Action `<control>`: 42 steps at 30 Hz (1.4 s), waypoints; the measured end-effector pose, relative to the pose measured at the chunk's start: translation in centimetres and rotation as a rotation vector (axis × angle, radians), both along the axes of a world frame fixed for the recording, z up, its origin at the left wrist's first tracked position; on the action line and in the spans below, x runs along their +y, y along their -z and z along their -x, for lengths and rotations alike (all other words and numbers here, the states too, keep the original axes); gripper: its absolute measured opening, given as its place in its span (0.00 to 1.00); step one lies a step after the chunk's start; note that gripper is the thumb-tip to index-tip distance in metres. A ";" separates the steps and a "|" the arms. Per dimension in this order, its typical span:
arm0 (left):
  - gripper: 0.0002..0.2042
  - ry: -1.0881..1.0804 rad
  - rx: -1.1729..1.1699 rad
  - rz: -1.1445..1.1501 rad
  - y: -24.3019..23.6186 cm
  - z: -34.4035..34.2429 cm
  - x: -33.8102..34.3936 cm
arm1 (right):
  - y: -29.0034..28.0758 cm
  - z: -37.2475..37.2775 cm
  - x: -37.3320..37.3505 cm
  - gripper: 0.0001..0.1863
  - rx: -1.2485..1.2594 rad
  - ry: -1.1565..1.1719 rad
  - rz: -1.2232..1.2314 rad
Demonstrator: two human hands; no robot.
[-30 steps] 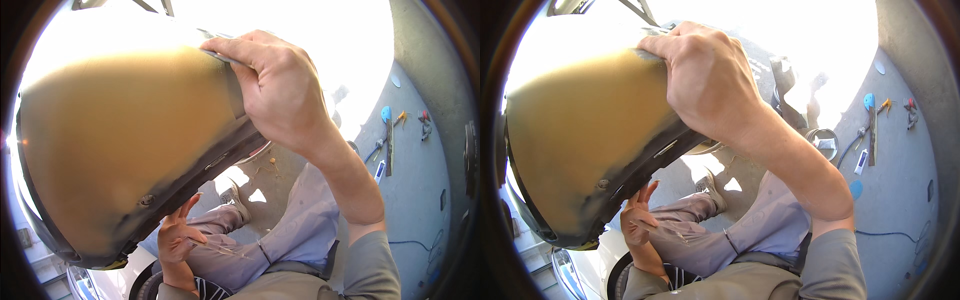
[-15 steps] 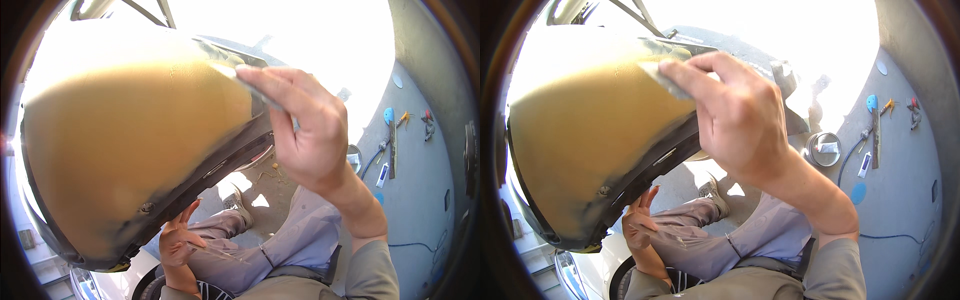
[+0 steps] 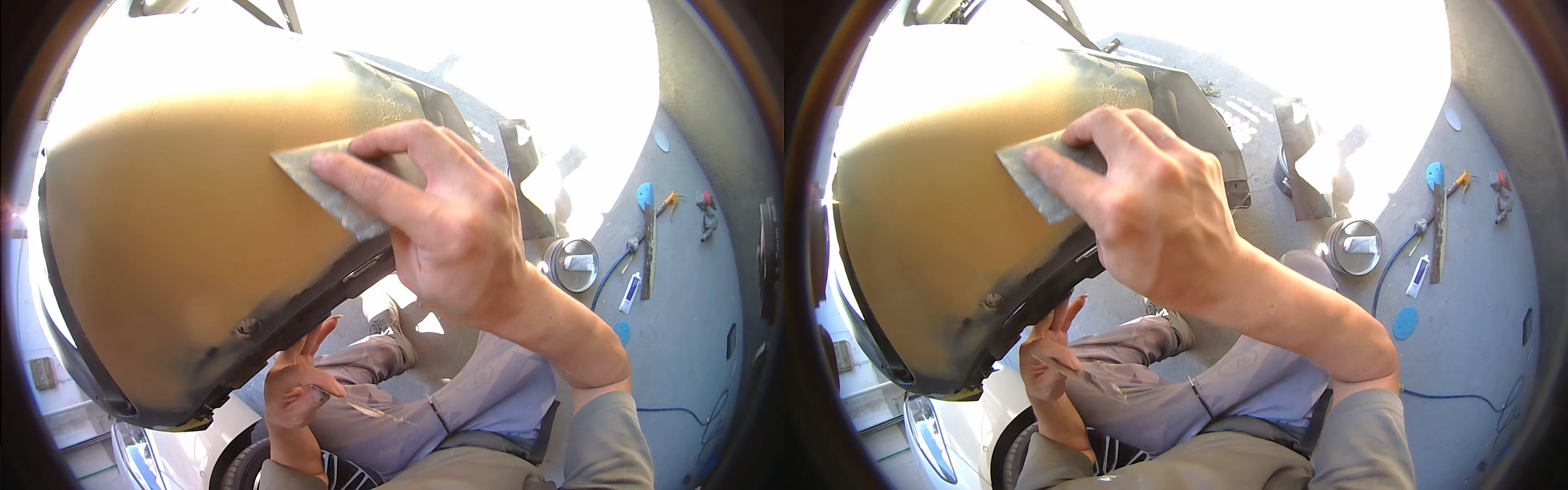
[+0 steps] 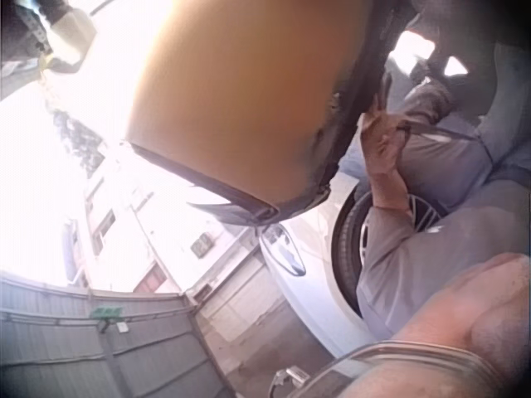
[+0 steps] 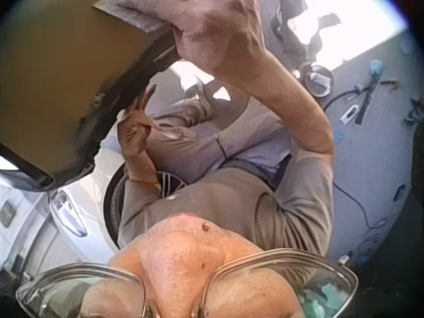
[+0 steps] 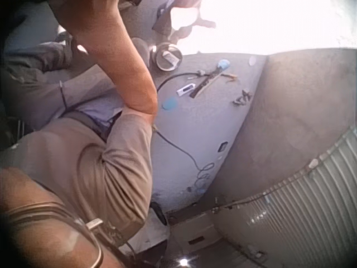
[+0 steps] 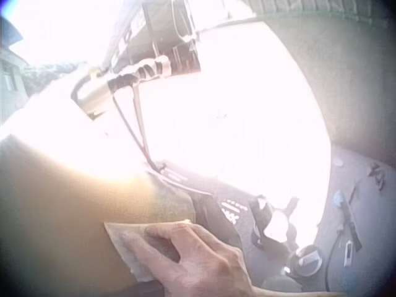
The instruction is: The person applies body filler to a damaged area on a car bumper using a metal spreader and a sanding block. They smooth the filler across the surface, then sand the area to level it. The person repeats the process by adding more filler and sanding again.
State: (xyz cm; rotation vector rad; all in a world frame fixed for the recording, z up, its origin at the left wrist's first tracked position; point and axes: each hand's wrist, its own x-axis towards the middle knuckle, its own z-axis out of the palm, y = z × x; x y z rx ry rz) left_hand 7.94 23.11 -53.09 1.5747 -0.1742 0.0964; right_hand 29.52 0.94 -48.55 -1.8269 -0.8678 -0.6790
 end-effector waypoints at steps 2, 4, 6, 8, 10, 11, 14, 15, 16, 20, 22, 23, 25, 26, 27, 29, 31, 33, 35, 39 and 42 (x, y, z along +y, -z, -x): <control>0.10 -0.018 -0.004 0.008 0.1 0.1 -0.1 | 1.3 2.4 -0.1 0.22 -0.049 -0.019 -0.010; 0.14 -0.034 0.006 0.000 0.1 0.2 -0.2 | 2.5 4.2 -0.4 0.21 -0.093 0.002 0.060; 0.15 -0.039 0.042 -0.030 0.0 0.3 -0.4 | 3.2 5.1 -0.7 0.21 -0.087 -0.024 0.084; 0.14 0.003 0.108 0.000 -0.2 0.3 -1.0 | 3.3 4.9 -1.9 0.22 -0.097 -0.077 0.124; 0.13 -0.009 0.166 0.052 -0.1 0.1 -2.3 | 2.8 4.2 -3.7 0.22 0.060 -0.142 0.054; 0.12 -0.006 0.172 0.076 -0.1 0.1 -3.2 | 2.4 3.9 -4.9 0.22 0.133 -0.181 0.036; 0.13 -0.105 0.391 0.399 0.7 -0.2 -6.9 | 0.8 4.2 -9.5 0.21 0.135 -0.134 -0.102; 0.14 -0.169 0.512 0.435 0.9 -0.3 -8.2 | 0.3 5.4 -10.7 0.22 0.156 -0.105 -0.090; 0.14 -0.180 0.579 0.523 1.2 -0.5 -9.5 | 0.1 6.7 -11.4 0.21 0.117 -0.158 -0.024; 0.14 0.030 0.850 1.038 0.9 -1.5 -12.6 | 1.0 13.2 -10.8 0.21 -0.064 -0.389 0.076; 0.14 0.061 0.763 0.837 0.0 -1.8 -13.6 | 1.7 15.4 -10.9 0.21 -0.162 -0.377 0.041; 0.15 0.077 0.771 0.806 -0.4 -2.0 -13.9 | 2.1 16.1 -10.9 0.21 -0.189 -0.360 0.007; 0.15 0.072 0.727 0.795 -1.3 -2.3 -14.7 | 2.9 16.5 -11.1 0.20 -0.222 -0.389 0.065; 0.15 0.098 0.708 0.821 -1.7 -2.3 -14.8 | 3.1 16.3 -11.4 0.20 -0.244 -0.393 0.091; 0.16 0.076 0.717 0.852 -2.0 -2.3 -15.0 | 3.4 16.1 -11.8 0.20 -0.255 -0.354 0.091; 0.16 0.023 0.695 0.851 -2.3 -2.0 -15.2 | 3.9 15.4 -12.7 0.20 -0.278 -0.276 0.116; 0.16 -0.029 0.626 0.791 -1.9 -1.5 -14.9 | 4.2 14.3 -14.1 0.20 -0.219 -0.257 0.184; 0.16 -0.066 0.585 0.846 -1.1 -0.9 -14.2 | 4.8 12.8 -14.9 0.20 -0.204 -0.247 0.269; 0.16 -0.108 0.516 0.765 -0.2 -0.1 -13.0 | 5.2 10.2 -16.0 0.19 -0.165 -0.139 0.439; 0.15 -0.156 0.237 0.360 1.7 1.0 -10.9 | 5.0 2.7 -14.5 0.25 0.116 -0.002 0.239; 0.15 -0.145 0.162 0.123 3.0 0.3 -9.5 | 3.1 -3.1 -10.6 0.22 0.072 0.027 0.120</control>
